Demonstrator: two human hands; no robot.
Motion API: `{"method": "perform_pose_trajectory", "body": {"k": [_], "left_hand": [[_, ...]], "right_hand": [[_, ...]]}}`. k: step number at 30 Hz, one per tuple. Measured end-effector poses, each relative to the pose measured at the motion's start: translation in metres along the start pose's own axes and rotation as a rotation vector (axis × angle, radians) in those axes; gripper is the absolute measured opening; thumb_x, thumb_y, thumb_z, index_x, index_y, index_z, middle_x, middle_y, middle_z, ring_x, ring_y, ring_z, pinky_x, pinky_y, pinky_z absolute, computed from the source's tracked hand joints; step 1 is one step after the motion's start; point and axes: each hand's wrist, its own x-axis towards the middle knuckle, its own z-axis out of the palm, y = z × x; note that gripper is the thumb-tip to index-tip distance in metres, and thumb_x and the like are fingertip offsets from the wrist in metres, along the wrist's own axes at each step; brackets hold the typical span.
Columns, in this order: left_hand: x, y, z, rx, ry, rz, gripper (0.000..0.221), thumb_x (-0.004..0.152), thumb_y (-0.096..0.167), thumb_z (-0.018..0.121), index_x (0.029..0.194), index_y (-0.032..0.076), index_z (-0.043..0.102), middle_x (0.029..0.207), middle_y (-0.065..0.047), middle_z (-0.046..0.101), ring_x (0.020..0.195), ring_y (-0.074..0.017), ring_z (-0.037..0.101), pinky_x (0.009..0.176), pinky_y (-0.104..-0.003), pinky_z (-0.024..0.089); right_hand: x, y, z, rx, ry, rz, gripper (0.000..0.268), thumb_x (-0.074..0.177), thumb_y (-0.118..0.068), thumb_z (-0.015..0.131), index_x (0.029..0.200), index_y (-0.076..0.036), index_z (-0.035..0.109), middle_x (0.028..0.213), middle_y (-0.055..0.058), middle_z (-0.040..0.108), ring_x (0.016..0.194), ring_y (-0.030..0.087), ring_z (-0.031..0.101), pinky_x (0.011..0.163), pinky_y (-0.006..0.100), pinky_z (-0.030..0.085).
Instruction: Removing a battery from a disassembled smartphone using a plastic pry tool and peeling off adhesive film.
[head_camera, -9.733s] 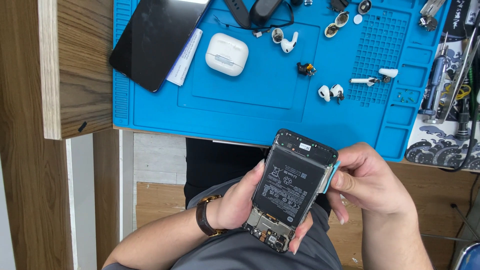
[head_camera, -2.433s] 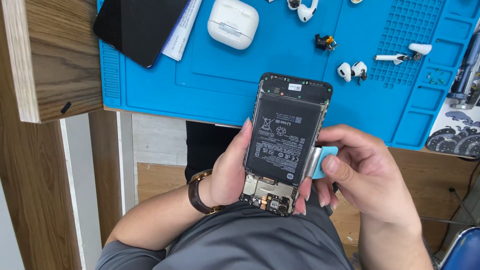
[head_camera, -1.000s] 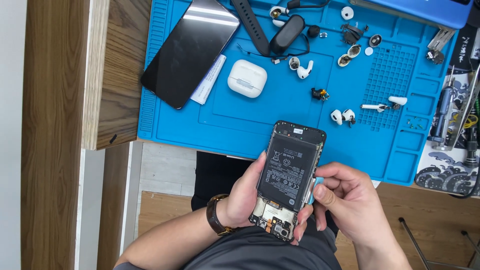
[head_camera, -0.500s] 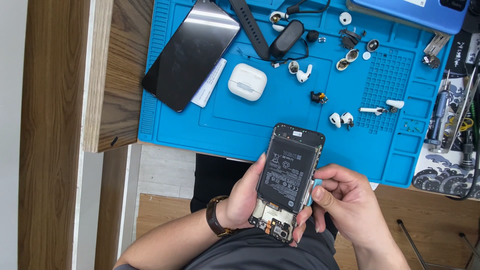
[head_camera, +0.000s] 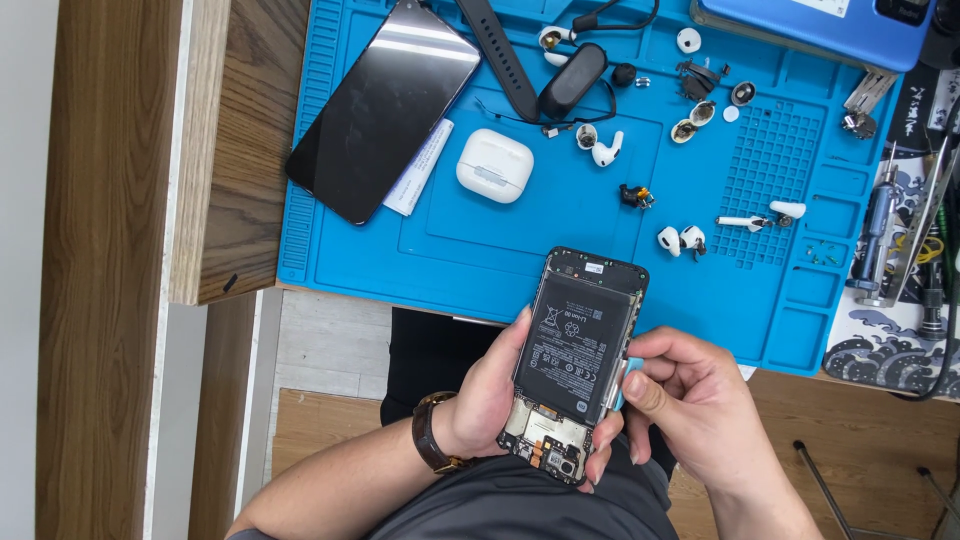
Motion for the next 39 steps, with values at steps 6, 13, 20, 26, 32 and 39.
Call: {"method": "perform_pose_trajectory", "body": {"k": [6,13,20,26,32,39], "left_hand": [[0.0,-0.0005,0.0008,-0.004,0.009,-0.001,0.097,0.102,0.083,0.024,0.141,-0.002,0.052,0.103,-0.024,0.062,0.088,-0.0379,0.069,0.081,-0.049,0.058],[-0.0001,0.0001,0.0022,0.028,0.003,0.013,0.095,0.103,0.082,0.024,0.138,-0.002,0.053,0.102,-0.025,0.062,0.087,-0.0377,0.069,0.08,-0.049,0.058],[0.0001,-0.0001,0.0009,0.022,-0.001,0.011,0.095,0.103,0.082,0.024,0.139,-0.001,0.053,0.102,-0.025,0.062,0.087,-0.0381,0.068,0.08,-0.049,0.058],[0.0008,0.0001,0.002,0.034,0.004,0.014,0.095,0.102,0.082,0.024,0.138,-0.001,0.054,0.101,-0.024,0.062,0.086,-0.0377,0.068,0.08,-0.048,0.057],[0.0008,-0.0003,-0.0004,0.019,0.004,0.004,0.097,0.102,0.083,0.023,0.138,-0.002,0.054,0.102,-0.024,0.062,0.087,-0.0371,0.068,0.081,-0.048,0.057],[0.0008,0.0008,-0.0029,0.015,-0.019,0.009,0.096,0.103,0.081,0.023,0.141,-0.002,0.052,0.103,-0.025,0.062,0.089,-0.0383,0.068,0.084,-0.05,0.057]], "right_hand": [[-0.0001,0.0004,0.0006,0.014,0.012,0.012,0.023,0.089,-0.015,0.073,0.103,0.0,0.064,0.073,0.019,0.079,0.026,0.026,0.061,0.023,0.029,0.045],[0.0002,-0.0006,0.001,0.022,-0.004,0.003,0.023,0.088,-0.015,0.073,0.103,0.0,0.065,0.077,0.019,0.081,0.026,0.026,0.062,0.023,0.029,0.046],[0.0003,-0.0018,0.0019,0.001,0.0,0.007,0.023,0.088,-0.017,0.074,0.102,0.0,0.064,0.072,0.018,0.079,0.026,0.025,0.061,0.023,0.028,0.044],[0.0,-0.0023,0.0017,-0.013,-0.007,0.0,0.022,0.09,-0.017,0.073,0.103,-0.001,0.064,0.068,0.018,0.078,0.026,0.023,0.061,0.024,0.027,0.044],[0.0002,-0.0036,0.0019,-0.035,-0.002,0.009,0.023,0.089,-0.018,0.073,0.102,-0.002,0.064,0.065,0.017,0.077,0.026,0.023,0.061,0.024,0.027,0.043],[0.0006,-0.005,0.0027,-0.026,-0.004,0.01,0.024,0.088,-0.019,0.074,0.101,-0.001,0.064,0.066,0.015,0.077,0.026,0.023,0.061,0.024,0.028,0.044]]}}
